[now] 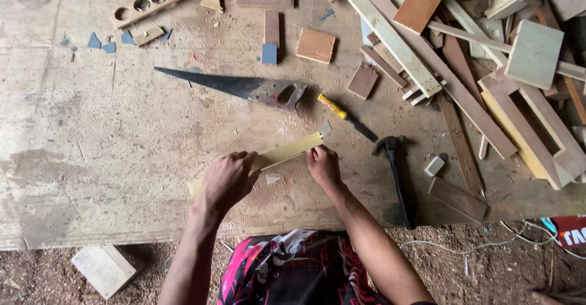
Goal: The person assembles a small wooden frame by hammering nails into a rectangular piece of wood, then attaching a thin strip along its edge. They repeatedly check alignment and fit, adjusting the pieces and tapping them with a hammer to secure the joint.
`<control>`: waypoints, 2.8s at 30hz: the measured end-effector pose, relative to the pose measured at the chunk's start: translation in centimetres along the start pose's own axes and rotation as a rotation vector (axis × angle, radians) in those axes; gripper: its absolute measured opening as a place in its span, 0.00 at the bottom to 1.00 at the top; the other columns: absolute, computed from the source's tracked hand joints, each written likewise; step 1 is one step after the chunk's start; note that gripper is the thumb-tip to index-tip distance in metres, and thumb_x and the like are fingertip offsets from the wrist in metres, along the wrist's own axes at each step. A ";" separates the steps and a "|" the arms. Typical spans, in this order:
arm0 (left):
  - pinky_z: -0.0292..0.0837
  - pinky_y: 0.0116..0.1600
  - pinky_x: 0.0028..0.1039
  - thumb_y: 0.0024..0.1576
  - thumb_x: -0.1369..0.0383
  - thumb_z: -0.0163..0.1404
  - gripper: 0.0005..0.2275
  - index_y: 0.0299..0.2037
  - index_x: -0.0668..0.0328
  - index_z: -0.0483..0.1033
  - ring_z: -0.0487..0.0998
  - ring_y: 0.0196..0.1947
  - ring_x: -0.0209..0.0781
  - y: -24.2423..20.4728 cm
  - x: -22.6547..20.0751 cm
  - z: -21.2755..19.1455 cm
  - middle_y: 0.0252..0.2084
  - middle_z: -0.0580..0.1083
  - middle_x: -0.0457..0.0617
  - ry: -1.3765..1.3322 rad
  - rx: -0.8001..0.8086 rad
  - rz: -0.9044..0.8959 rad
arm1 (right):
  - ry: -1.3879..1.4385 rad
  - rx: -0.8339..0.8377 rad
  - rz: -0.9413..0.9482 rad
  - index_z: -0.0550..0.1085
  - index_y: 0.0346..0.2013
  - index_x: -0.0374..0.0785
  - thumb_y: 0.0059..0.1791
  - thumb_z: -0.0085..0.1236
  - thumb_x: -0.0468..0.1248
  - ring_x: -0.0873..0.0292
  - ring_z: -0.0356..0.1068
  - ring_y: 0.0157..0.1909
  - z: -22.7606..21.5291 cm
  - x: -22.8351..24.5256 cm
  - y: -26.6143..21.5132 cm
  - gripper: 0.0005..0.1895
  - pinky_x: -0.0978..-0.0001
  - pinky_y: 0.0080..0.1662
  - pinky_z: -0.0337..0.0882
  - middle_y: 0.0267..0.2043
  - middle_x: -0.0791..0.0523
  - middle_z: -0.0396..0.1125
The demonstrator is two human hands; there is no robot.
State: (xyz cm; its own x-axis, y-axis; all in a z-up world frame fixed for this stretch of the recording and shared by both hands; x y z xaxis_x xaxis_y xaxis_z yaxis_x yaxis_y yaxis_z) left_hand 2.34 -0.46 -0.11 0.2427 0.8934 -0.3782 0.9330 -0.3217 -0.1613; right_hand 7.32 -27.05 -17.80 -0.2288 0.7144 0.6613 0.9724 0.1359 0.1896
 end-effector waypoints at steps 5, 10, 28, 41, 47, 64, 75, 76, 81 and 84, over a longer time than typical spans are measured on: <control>0.81 0.34 0.35 0.58 0.62 0.56 0.15 0.52 0.61 0.76 0.82 0.30 0.47 -0.4 -0.3 0.4 0.40 0.80 0.56 0.010 -0.019 -0.045 | -0.027 -0.031 -0.052 0.73 0.28 0.29 0.53 0.54 0.33 0.51 0.75 0.26 0.0 0.0 -0.4 0.11 0.60 0.31 0.74 0.25 0.47 0.71; 0.81 0.34 0.36 0.57 0.62 0.57 0.17 0.52 0.63 0.76 0.82 0.30 0.48 -0.7 -0.2 0.6 0.40 0.80 0.57 0.026 -0.050 -0.038 | -0.018 0.055 0.010 0.75 0.30 0.30 0.53 0.53 0.34 0.52 0.77 0.26 0.2 -0.6 -0.5 0.11 0.63 0.32 0.77 0.26 0.48 0.73; 0.81 0.30 0.33 0.60 0.62 0.54 0.16 0.55 0.59 0.75 0.82 0.28 0.44 -0.7 -0.2 0.1 0.42 0.81 0.55 0.012 -0.017 -0.047 | -0.114 0.163 0.077 0.75 0.31 0.33 0.56 0.49 0.39 0.63 0.68 0.18 2.6 -4.0 -1.1 0.15 0.70 0.23 0.72 0.21 0.54 0.71; 0.79 0.32 0.34 0.56 0.63 0.58 0.16 0.53 0.57 0.79 0.82 0.29 0.45 -0.6 -0.2 -0.5 0.41 0.81 0.52 -0.023 -0.045 -0.038 | -0.105 0.092 -0.030 0.75 0.29 0.34 0.57 0.49 0.39 0.65 0.65 0.16 2.5 -4.4 -1.5 0.15 0.72 0.21 0.69 0.19 0.56 0.68; 0.79 0.31 0.34 0.56 0.63 0.59 0.17 0.54 0.58 0.78 0.81 0.28 0.44 -0.4 -0.3 -0.4 0.39 0.81 0.53 0.014 -0.056 -0.035 | -0.148 0.123 -0.002 0.75 0.29 0.34 0.57 0.50 0.38 0.63 0.64 0.16 2.4 -4.2 -1.0 0.15 0.69 0.21 0.67 0.18 0.55 0.68; 0.79 0.30 0.35 0.57 0.63 0.55 0.14 0.53 0.51 0.80 0.81 0.26 0.46 -0.4 -0.7 -1.1 0.39 0.81 0.52 -0.046 -0.015 -0.073 | -0.127 0.178 0.022 0.75 0.29 0.36 0.56 0.51 0.37 0.62 0.70 0.19 2.2 -4.4 -0.9 0.13 0.69 0.25 0.73 0.21 0.55 0.71; 0.79 0.26 0.32 0.61 0.63 0.53 0.13 0.54 0.56 0.78 0.81 0.27 0.43 0.0 -0.6 -0.1 0.42 0.80 0.52 0.028 0.005 -0.044 | -0.137 0.162 0.015 0.75 0.27 0.34 0.56 0.50 0.38 0.59 0.71 0.19 1.0 -2.9 -0.4 0.16 0.64 0.25 0.71 0.19 0.52 0.71; 0.79 0.27 0.33 0.60 0.63 0.54 0.14 0.54 0.57 0.78 0.81 0.28 0.43 0.1 -0.6 0.0 0.42 0.81 0.52 0.030 -0.017 -0.033 | -0.130 0.175 0.032 0.75 0.27 0.34 0.56 0.50 0.38 0.59 0.71 0.19 1.0 -2.9 -0.3 0.15 0.65 0.25 0.72 0.19 0.53 0.71; 0.79 0.32 0.34 0.58 0.62 0.56 0.15 0.52 0.59 0.78 0.81 0.31 0.44 -0.4 -0.3 0.2 0.40 0.81 0.52 0.058 -0.085 0.021 | -0.145 0.147 -0.039 0.75 0.27 0.33 0.54 0.52 0.37 0.58 0.71 0.19 1.2 -3.0 -0.5 0.14 0.64 0.25 0.72 0.20 0.52 0.70; 0.80 0.31 0.33 0.55 0.62 0.57 0.15 0.50 0.58 0.79 0.82 0.31 0.44 -0.4 -0.2 0.0 0.42 0.81 0.53 0.031 -0.136 0.020 | -0.145 0.102 -0.068 0.74 0.27 0.35 0.55 0.50 0.37 0.61 0.69 0.19 1.6 -3.5 -0.6 0.14 0.67 0.25 0.71 0.19 0.53 0.69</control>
State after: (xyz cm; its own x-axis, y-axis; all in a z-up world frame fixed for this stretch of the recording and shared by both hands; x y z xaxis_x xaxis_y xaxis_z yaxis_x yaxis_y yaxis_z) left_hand 1.93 -0.52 0.01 0.2680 0.8970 -0.3515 0.9547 -0.2962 -0.0282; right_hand 7.58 -28.56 -21.34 -0.2925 0.7918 0.5361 0.9561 0.2512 0.1507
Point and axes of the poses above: each hand's wrist, its own y-axis towards the middle knuckle, its own z-axis out of the palm, x = y × z, the point moved 2 cm from there along y, towards the middle knuckle
